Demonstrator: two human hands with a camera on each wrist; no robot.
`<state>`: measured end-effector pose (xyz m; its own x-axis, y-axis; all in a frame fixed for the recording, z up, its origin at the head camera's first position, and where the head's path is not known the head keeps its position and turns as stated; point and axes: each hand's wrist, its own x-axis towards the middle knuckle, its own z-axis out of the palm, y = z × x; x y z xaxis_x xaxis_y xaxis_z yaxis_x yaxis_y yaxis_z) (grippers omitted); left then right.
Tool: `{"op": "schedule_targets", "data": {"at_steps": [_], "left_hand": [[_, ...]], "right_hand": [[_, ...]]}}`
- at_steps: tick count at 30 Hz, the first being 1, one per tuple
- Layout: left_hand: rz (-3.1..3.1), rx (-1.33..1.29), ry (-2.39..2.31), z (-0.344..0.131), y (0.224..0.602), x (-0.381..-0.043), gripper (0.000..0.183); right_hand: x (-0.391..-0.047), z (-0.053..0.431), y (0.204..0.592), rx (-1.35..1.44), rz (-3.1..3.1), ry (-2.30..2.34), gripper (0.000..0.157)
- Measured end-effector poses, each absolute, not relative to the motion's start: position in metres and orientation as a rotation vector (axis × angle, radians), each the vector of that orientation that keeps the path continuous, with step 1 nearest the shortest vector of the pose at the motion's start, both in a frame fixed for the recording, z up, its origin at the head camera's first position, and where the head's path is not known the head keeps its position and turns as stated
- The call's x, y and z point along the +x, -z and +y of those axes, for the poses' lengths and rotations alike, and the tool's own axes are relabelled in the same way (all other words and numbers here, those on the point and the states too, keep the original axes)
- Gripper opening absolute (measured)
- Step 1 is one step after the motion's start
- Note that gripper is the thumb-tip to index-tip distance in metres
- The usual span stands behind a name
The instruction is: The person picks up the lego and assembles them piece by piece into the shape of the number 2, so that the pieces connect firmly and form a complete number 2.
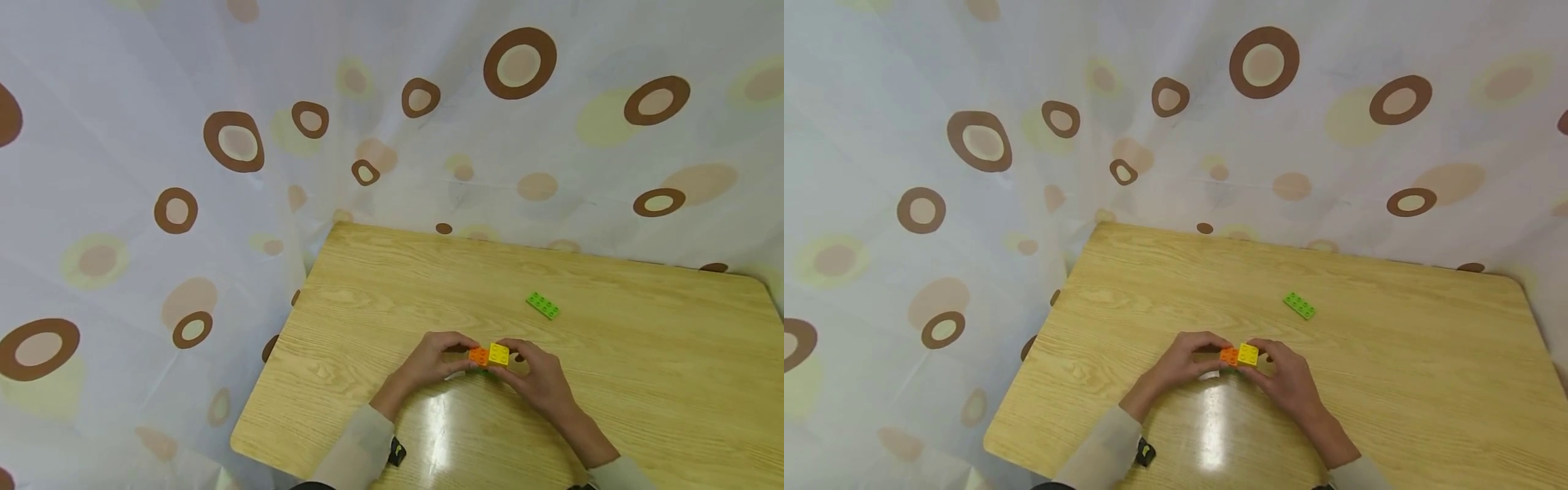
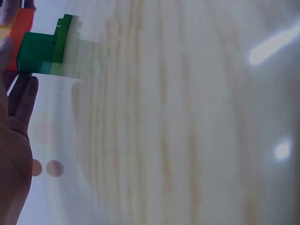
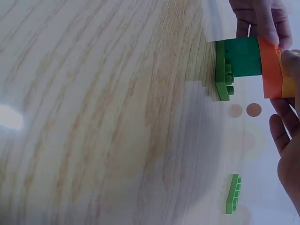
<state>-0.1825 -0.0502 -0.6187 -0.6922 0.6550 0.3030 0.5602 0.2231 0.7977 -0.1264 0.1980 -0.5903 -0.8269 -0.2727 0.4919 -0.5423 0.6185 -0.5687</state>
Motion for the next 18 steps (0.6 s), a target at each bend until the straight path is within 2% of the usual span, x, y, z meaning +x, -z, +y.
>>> {"op": "schedule_targets", "data": {"at_steps": [11, 18], "left_hand": [[2.374, 1.124, -1.572, -0.049, 0.627, -0.179, 0.033], [2.138, 1.014, -1.752, -0.046, 0.630, -0.177, 0.032]], "right_hand": [[-0.126, 0.198, 0.593, 0.599, -2.532, -1.036, 0.054], [-0.140, 0.217, 0.592, 0.626, -2.489, -1.146, 0.064]]}}
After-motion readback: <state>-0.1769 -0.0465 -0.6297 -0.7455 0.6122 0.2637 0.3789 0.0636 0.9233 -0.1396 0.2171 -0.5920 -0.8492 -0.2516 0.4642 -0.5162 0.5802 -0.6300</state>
